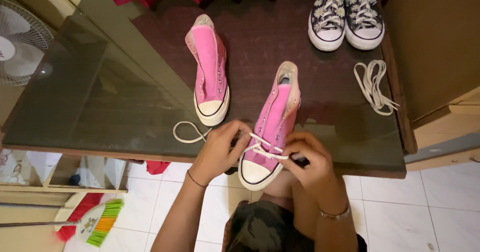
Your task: The person threads white shoelaces through the eyelets of a pair of pink high-top sneakers placed on a table. The person pulls the laces through each eyelet, adjusts their length, and ties a knot on one shoe.
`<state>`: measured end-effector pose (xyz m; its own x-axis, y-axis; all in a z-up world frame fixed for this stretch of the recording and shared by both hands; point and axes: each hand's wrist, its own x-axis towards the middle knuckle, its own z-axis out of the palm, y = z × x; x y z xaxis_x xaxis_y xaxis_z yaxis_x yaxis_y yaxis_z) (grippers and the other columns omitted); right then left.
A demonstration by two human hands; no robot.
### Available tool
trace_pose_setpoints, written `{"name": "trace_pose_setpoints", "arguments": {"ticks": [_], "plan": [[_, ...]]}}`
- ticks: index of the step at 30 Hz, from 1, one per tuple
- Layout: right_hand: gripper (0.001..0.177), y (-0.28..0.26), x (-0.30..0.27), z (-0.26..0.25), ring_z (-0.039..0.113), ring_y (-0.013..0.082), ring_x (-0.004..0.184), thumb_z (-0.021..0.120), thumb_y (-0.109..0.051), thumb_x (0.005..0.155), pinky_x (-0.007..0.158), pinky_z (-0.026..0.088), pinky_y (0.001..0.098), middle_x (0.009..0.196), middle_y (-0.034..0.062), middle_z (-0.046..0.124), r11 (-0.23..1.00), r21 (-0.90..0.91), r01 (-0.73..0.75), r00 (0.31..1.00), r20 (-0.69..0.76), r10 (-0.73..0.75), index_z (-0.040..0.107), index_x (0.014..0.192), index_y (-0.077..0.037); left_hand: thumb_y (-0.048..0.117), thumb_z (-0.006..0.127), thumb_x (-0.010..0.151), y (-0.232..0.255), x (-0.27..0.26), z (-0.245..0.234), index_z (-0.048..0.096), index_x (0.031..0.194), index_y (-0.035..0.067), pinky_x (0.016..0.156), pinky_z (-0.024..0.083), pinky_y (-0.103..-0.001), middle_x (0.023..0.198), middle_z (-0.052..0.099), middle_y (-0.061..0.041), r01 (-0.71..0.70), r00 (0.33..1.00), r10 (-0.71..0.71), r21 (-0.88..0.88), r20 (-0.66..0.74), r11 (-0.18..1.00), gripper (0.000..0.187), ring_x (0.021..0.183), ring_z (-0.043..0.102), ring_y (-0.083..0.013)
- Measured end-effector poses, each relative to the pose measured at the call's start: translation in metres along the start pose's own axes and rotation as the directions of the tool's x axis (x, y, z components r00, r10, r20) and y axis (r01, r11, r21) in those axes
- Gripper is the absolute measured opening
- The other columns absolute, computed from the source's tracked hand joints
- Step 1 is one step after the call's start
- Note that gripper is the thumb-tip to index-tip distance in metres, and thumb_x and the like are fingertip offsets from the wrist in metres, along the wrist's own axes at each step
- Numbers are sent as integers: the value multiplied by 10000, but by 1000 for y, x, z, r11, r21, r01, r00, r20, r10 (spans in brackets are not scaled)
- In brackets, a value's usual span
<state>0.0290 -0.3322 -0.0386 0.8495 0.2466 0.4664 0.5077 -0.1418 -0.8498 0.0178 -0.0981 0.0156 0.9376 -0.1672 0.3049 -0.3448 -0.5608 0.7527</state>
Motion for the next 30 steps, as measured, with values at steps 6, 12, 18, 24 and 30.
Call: {"name": "trace_pose_setpoints", "arguments": {"ticks": [6, 12, 18, 24, 30], "plan": [[194, -14, 2, 0, 709, 151, 880, 812, -20, 799, 694, 602, 256, 1037, 79, 699, 999, -44, -23, 1000, -6, 23, 681, 942, -8, 126, 556, 1023, -18, -5, 5, 587, 1052, 21, 592, 505, -316, 725, 653, -104, 129, 990, -133, -77, -45, 989, 114, 619, 608, -175], [215, -23, 3, 1, 685, 157, 843, 782, -57, 840, 690, 549, 255, 1034, 72, 672, 999, -53, 9, 1000, 19, -8, 694, 1033, -26, 151, 380, 1075, -44, -7, 14, 453, 1074, 49, 671, 566, -278, 823, 737, -43, 198, 948, -301, -549, -102, 812, 125, 732, 716, -122], [327, -28, -2, 6, 650, 184, 880, 824, -150, 805, 756, 526, 292, 1054, 73, 642, 994, -109, -19, 999, 36, 23, 695, 1086, -45, 124, 488, 1090, -51, -10, 20, 552, 1095, 33, 589, 436, -274, 731, 536, -8, 113, 907, -325, -588, -269, 801, 111, 621, 501, -106], [372, -30, -5, 11, 632, 228, 947, 795, -213, 810, 816, 513, 331, 1119, 84, 617, 984, -160, -73, 997, 20, 77, 674, 1127, -59, 92, 542, 1053, -26, -28, -14, 617, 1118, 28, 724, 424, -229, 802, 578, 1, 19, 917, -186, -428, -353, 904, 117, 773, 527, -69], [283, -26, -14, 16, 614, 266, 991, 711, -117, 874, 839, 501, 344, 1121, 113, 586, 978, -176, 108, 993, 65, -98, 676, 1147, -54, 76, 649, 934, 45, -60, -4, 655, 1059, 40, 758, 549, -296, 876, 720, -44, 214, 889, -24, -369, 457, 905, 130, 810, 697, -134]]}}
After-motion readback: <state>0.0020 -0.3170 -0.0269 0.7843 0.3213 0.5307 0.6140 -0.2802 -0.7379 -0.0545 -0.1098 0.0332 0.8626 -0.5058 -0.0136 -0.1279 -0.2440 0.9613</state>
